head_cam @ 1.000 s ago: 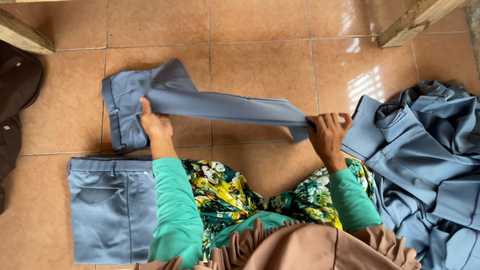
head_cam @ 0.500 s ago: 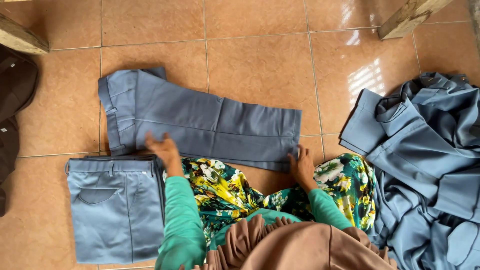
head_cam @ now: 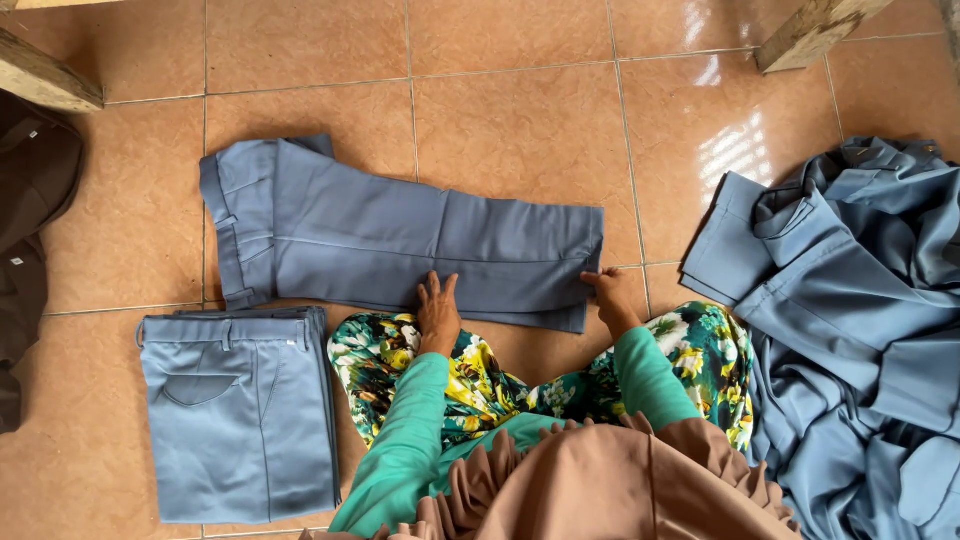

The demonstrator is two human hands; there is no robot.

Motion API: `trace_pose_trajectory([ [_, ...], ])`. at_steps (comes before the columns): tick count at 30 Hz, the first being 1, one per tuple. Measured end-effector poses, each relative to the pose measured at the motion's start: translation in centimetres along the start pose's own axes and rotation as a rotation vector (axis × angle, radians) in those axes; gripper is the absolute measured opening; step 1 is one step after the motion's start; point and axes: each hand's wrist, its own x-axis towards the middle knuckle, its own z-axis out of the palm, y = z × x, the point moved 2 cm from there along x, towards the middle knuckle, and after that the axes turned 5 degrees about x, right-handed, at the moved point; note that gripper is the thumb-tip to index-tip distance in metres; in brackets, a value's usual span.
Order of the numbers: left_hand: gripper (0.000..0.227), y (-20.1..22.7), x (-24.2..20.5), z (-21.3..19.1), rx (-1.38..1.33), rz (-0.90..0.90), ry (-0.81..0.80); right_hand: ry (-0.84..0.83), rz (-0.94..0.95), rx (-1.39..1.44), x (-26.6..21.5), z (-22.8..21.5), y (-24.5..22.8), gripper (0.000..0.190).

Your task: Folding grey trousers into neat rectangles on a tiled floor.

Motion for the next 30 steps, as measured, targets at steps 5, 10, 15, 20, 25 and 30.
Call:
trace_pose_trajectory([
  [5,0.036,1.2,-0.3,1.8,-0.152,-0.041,0.195,-0.034,0.139,0.289,-7.3,1.5,-9.5,0.034],
  [10,0.076,6.5,-3.4,1.0,-0.966,-0.163,-0.391,-0.177,0.288,0.456,-7.8,3.4,-12.0,0.025],
  [15,0.087,5.1,1.4,3.2,-2.386,-0.604,-0.156,-0.351,0.210,0.709,-10.4,4.1,-16.7,0.110],
  [20,0.039,-4.1,10.1,2.9,-2.469,-0.500,0.227,-0.492,0.046,0.703,-13.2,3.3,-21.0,0.110],
  [25,0.035,-6.0,7.1,-3.4,-2.481,-0.373,0.242,-0.531,-0.038,0.650,-12.7,2.5,-16.7,0.107],
  [30,0.076,-9.8,9.3,10.2,-2.092,-0.974,0.097,-0.279,0.256,0.310,-5.8,0.5,0.5,0.102],
])
